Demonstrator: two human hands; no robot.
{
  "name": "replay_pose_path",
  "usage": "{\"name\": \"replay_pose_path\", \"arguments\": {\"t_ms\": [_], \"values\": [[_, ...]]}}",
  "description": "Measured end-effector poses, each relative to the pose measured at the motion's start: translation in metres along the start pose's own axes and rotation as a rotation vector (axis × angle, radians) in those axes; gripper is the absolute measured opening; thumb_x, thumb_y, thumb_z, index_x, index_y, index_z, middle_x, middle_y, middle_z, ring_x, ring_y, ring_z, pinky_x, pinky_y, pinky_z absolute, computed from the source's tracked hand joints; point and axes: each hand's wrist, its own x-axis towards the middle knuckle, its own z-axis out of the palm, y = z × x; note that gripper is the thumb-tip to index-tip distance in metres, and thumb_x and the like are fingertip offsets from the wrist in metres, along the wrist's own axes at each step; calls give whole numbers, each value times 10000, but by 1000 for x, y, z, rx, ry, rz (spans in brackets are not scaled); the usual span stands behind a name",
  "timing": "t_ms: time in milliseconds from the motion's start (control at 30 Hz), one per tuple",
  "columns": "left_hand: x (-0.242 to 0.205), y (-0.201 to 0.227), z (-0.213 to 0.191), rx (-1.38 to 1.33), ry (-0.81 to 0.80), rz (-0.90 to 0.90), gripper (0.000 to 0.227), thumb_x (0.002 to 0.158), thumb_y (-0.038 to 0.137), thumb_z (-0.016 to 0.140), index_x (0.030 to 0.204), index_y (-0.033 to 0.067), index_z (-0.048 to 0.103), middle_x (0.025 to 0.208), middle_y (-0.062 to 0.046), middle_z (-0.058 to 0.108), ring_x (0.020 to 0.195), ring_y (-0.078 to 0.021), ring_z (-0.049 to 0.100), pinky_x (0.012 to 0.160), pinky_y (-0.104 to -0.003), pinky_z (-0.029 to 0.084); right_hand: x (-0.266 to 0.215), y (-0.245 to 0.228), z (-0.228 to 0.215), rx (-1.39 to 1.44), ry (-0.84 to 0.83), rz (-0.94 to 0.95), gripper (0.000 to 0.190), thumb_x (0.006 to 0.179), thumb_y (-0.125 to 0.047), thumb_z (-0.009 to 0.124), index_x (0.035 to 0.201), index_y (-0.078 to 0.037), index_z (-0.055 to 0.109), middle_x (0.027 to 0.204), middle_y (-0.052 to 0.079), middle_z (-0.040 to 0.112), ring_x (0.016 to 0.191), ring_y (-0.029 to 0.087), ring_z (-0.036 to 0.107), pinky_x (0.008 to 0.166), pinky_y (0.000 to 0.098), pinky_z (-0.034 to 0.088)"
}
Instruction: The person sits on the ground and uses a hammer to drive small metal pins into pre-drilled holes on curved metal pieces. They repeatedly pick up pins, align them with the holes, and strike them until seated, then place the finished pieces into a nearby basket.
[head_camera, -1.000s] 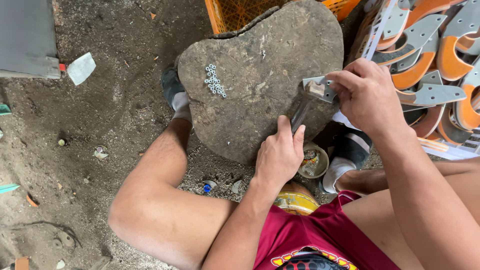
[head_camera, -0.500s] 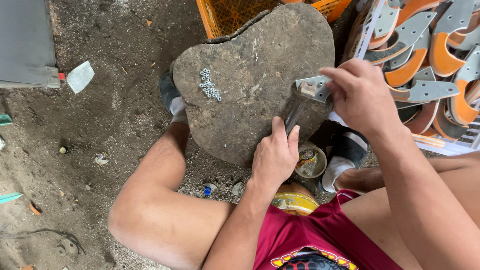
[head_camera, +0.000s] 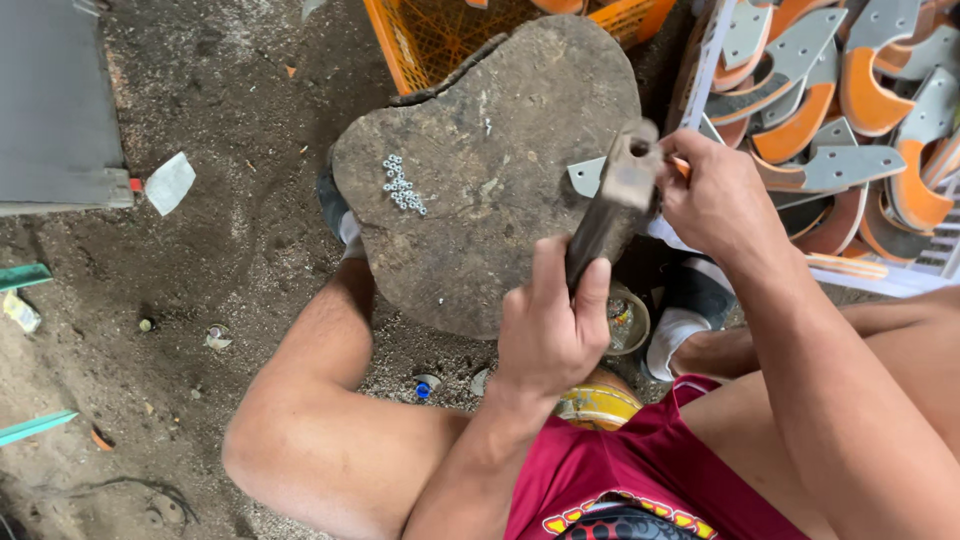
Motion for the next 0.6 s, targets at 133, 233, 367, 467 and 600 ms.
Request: {"name": "replay_pose_path", "arguments": {"t_ms": [133,233,367,467,600], "values": [[0,2,2,-101,105,338,309,1117,319,468,1205,25,425,769,-241,667,723,-432,726,619,-503,598,-3,0,-2,181,-29,-1,261,936,-214,697,1139,-50,690,942,222,722,866,384,722,780,449,543],[26,-7,16,377,-94,-96,273,1081,294,584,1106,39,487,635,-232,644,637,-487,675,510,-561,512,-5,-8,1,84,3,77,239,1002,-232,681,1158,-53,702,937,255,702,875,421,696,773,469,535],[26,-6,8,219,-77,-174,231,1064,246,589,1139,45,503,665,-238,660,677,-486,690,497,-553,498,-2,-6,2,83,47,36,224,979,-229,697,1124,-59,714,938,237,722,890,415,701,771,470,534],[7,-3,0,39,59,43,210,1065,231,567,1147,51,494,745,-218,682,724,-459,726,519,-517,527,-3,3,7,104,65,-10,213,994,-212,687,1134,-52,704,960,238,716,906,416,702,775,471,538],[15,-9,13,12,98,153,237,1063,252,566,1157,52,480,772,-243,690,758,-476,727,567,-522,564,-4,4,7,37,76,-85,204,1004,-164,679,1154,-28,695,966,262,701,936,457,676,788,498,527]]}}
